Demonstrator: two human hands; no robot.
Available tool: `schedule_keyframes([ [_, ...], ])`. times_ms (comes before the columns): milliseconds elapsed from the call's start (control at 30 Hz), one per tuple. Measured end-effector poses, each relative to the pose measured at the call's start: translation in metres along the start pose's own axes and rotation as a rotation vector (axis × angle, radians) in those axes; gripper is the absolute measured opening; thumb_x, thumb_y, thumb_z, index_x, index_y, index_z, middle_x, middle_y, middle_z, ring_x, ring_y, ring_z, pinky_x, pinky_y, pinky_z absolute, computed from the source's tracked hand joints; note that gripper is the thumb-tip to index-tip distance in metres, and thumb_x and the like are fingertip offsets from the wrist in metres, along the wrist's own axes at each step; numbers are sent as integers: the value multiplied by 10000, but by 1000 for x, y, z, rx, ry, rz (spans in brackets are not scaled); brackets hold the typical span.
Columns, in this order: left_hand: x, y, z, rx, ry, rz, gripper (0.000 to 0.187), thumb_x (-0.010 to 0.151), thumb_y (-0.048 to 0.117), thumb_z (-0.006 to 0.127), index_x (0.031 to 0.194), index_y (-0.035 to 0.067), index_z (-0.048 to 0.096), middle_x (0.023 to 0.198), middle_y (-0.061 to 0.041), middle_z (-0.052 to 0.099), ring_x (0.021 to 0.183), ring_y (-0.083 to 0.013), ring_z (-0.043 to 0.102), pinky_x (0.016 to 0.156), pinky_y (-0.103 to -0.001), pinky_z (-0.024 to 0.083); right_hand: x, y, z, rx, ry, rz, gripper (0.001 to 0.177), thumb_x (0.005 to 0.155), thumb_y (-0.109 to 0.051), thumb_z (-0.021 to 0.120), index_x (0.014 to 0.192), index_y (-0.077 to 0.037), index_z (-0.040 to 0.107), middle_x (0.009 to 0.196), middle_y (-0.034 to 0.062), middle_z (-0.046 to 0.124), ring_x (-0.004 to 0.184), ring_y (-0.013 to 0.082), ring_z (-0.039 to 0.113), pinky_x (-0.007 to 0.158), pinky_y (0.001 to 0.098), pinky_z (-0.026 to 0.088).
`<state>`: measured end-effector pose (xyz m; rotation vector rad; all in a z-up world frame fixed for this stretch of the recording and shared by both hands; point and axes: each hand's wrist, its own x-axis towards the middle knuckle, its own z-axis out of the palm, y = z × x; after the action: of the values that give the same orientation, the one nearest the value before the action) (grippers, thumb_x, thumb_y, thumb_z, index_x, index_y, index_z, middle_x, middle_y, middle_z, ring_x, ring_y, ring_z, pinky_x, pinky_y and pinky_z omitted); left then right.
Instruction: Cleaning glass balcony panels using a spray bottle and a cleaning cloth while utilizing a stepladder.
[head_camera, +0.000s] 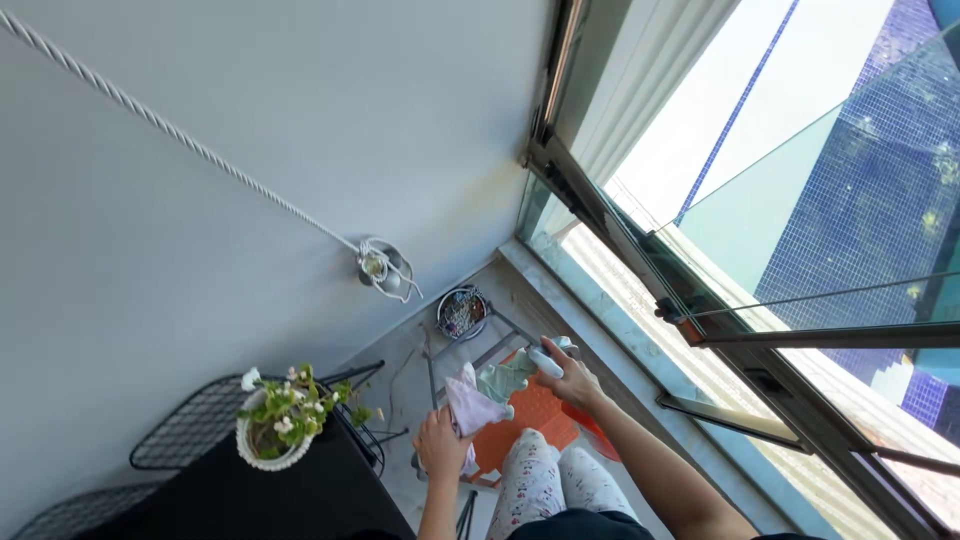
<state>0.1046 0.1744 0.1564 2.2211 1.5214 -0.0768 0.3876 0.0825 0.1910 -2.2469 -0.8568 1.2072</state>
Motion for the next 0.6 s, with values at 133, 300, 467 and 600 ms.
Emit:
schedule_keyframes([
  [133, 2, 6, -20, 18, -104, -19, 740, 648, 562, 889, 1219, 198, 591, 1185, -42, 593, 1152, -296, 593, 946, -531, 466, -9, -28, -7, 77, -51, 130, 1035, 673, -557, 672, 1613, -368, 283, 1014, 163, 793, 879, 299, 789, 851, 420, 575],
  [300, 10, 19, -38, 129, -345, -150, 794, 765, 627, 807, 1390, 242, 503, 1327, -20, 523, 1272, -277, 529, 1087, -480, 405, 2, -20, -6, -255, -81, 35, 1181, 658, -609, 751, 1643, -287, 185, 1190, 143, 709, 1089, 345, 665, 893, 470, 510],
  [467, 22, 22, -34, 176, -478, -198, 821, 830, 649, 766, 1461, 226, 457, 1376, -48, 505, 1318, -293, 511, 1143, -455, 374, -33, -27, -42, -24, -52, -140, 984, 715, -617, 704, 1574, -261, 380, 1197, 99, 727, 1020, 301, 700, 873, 469, 512],
  [600, 45, 43, -42, 99, -465, -90, 819, 831, 622, 769, 1457, 192, 461, 1359, -75, 519, 1297, -309, 530, 1128, -451, 388, -82, -56, -105, 529, 73, -144, 670, 894, -543, 693, 1371, -76, 636, 1030, 155, 762, 849, 230, 709, 776, 381, 567],
])
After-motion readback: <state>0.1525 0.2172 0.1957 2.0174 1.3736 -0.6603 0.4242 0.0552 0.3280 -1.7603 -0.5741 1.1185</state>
